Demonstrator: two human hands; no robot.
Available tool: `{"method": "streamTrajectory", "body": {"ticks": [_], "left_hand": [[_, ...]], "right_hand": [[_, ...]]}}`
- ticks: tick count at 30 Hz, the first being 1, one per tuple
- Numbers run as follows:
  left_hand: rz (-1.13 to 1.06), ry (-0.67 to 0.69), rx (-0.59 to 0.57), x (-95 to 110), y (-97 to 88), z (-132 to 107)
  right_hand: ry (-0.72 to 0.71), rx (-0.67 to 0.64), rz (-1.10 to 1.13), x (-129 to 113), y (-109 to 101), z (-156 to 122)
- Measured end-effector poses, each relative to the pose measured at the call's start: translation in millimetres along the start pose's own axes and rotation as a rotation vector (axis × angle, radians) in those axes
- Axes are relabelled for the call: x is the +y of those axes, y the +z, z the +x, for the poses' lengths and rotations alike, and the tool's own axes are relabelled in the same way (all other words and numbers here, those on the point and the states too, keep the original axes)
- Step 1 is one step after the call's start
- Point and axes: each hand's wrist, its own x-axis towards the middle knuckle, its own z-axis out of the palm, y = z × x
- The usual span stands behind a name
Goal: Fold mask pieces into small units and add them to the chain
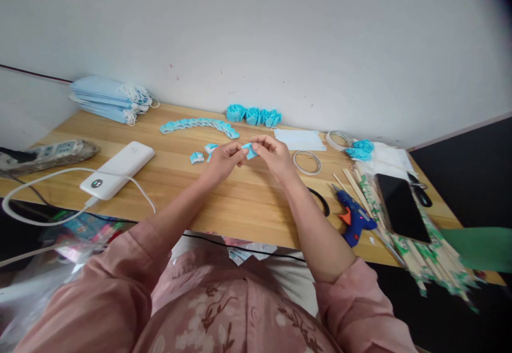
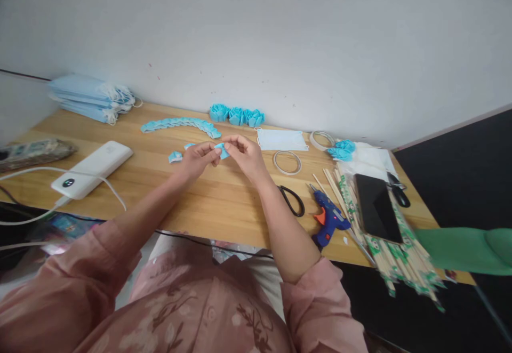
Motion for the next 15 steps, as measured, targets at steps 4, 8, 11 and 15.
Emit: {"method": "streamTrajectory", "body": {"ticks": [4, 8, 11, 15], "left_hand": [[0.015, 0.026, -0.024, -1, -0.4, 0], [-0.003, 0.030, -0.047, -3, -3.0, 0], [0.016, 0.027, -0.046, -5, -5.0, 0], [0.060, 0.025, -0.039, -4, -4.2, -1]], "right_hand": [[-0.015, 0.014, -0.059, 4, 0, 0], [0.047, 0.038, 0.060, 1, 0, 2], [0.099, 0.049, 0.144, -5, -3, 2], [0.027, -0.007, 0.021, -8, -2, 0]]}}
